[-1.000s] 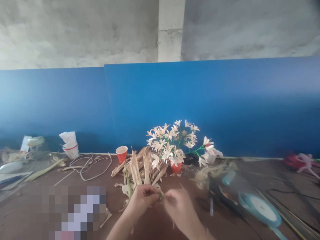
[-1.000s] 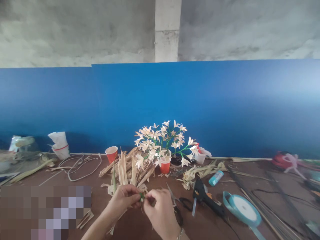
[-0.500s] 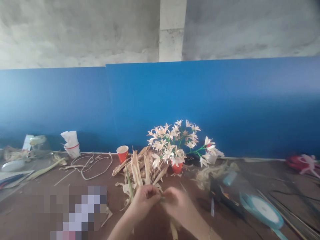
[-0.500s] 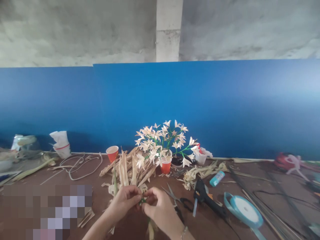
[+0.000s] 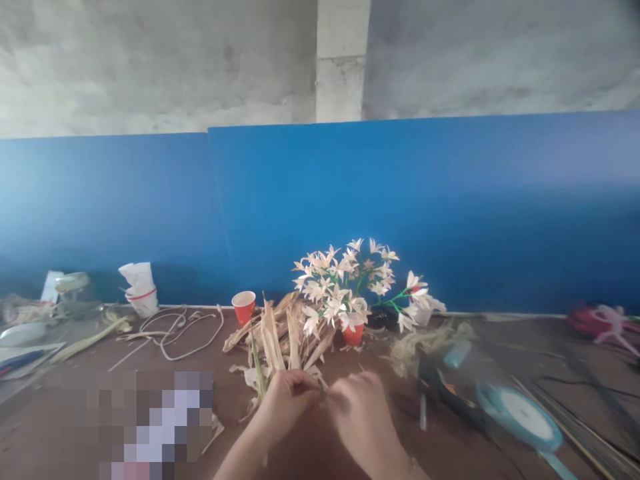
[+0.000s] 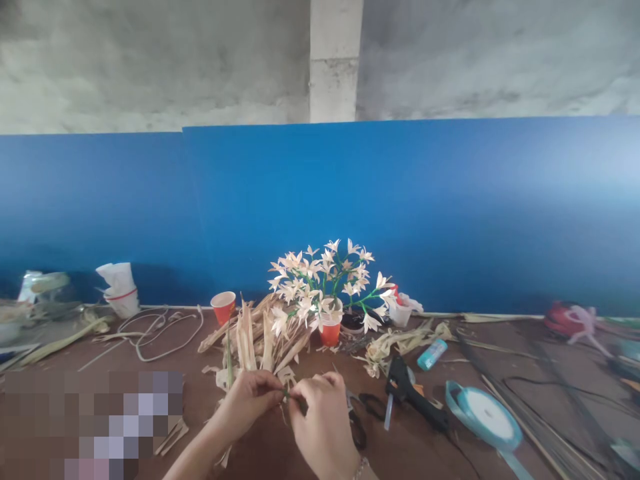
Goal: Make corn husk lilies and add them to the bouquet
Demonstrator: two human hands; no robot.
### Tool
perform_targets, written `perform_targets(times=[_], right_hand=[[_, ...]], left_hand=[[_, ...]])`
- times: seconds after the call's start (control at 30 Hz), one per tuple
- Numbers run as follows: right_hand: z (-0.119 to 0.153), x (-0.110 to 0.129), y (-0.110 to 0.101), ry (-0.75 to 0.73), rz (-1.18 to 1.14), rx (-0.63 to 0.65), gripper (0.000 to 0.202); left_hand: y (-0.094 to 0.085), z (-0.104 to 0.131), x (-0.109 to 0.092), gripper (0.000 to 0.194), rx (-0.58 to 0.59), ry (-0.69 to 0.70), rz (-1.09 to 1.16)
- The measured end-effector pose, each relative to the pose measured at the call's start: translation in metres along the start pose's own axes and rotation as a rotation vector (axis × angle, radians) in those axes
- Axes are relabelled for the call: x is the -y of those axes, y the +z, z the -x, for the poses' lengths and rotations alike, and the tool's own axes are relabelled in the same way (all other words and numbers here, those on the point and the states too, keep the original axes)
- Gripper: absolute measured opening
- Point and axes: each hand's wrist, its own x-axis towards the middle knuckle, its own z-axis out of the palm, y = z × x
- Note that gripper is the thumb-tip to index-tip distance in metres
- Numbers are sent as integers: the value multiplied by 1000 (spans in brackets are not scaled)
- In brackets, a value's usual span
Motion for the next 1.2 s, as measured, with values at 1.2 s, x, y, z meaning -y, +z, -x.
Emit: perform_targets(times=[1.2], right_hand=[[-13,-15,-19,257,-338,405,13]], left_hand=[[8,7,8,18,209,-171,183]])
